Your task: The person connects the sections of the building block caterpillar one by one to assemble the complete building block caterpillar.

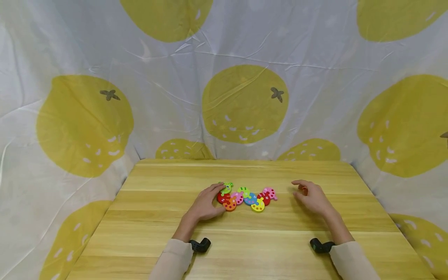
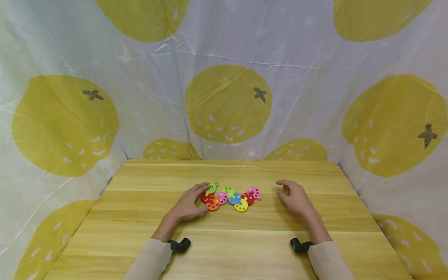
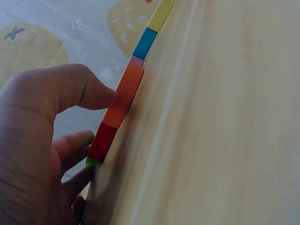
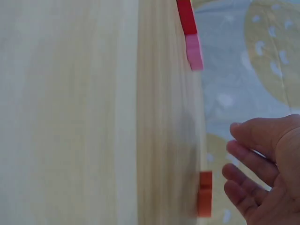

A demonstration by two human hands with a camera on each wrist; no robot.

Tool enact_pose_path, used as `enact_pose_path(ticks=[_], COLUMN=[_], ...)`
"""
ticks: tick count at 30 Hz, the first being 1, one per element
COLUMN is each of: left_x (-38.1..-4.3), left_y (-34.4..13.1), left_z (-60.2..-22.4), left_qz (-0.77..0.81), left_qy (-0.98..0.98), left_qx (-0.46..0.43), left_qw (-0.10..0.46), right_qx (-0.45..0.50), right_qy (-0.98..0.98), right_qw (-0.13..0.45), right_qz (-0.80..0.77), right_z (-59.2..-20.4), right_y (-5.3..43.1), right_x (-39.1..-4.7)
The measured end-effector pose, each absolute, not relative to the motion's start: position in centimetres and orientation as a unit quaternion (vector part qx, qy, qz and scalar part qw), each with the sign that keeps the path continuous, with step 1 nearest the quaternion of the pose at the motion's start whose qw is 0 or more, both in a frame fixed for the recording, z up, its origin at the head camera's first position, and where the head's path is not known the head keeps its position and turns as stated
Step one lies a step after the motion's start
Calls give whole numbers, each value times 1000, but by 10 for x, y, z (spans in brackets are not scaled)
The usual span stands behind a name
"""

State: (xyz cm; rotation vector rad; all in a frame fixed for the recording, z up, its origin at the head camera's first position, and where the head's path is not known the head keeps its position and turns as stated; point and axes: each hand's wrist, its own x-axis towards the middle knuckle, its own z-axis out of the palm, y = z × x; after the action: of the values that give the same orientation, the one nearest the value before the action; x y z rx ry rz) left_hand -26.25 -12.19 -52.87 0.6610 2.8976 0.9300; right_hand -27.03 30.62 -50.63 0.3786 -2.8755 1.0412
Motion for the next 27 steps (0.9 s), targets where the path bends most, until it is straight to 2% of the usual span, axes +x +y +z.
enact_pose_path(ticks=[5, 10, 16, 27], left_x=[-264, -265, -265, -266], left_y=[-127, -127, -125, -122], left_z=[-531, -531, -533, -536], left_qz=[304, 302, 311, 330], left_qy=[924, 922, 923, 921], left_qx=[232, 242, 225, 208], left_qw=[10, 9, 12, -19], right_qx=[138, 148, 140, 116], right_qy=[-936, -942, -946, -945], right_qw=[30, 7, 18, 14], right_qz=[322, 303, 293, 306], right_z=[-503, -508, -514, -513], right_y=[325, 335, 337, 333], right_x=[-275, -276, -271, -262])
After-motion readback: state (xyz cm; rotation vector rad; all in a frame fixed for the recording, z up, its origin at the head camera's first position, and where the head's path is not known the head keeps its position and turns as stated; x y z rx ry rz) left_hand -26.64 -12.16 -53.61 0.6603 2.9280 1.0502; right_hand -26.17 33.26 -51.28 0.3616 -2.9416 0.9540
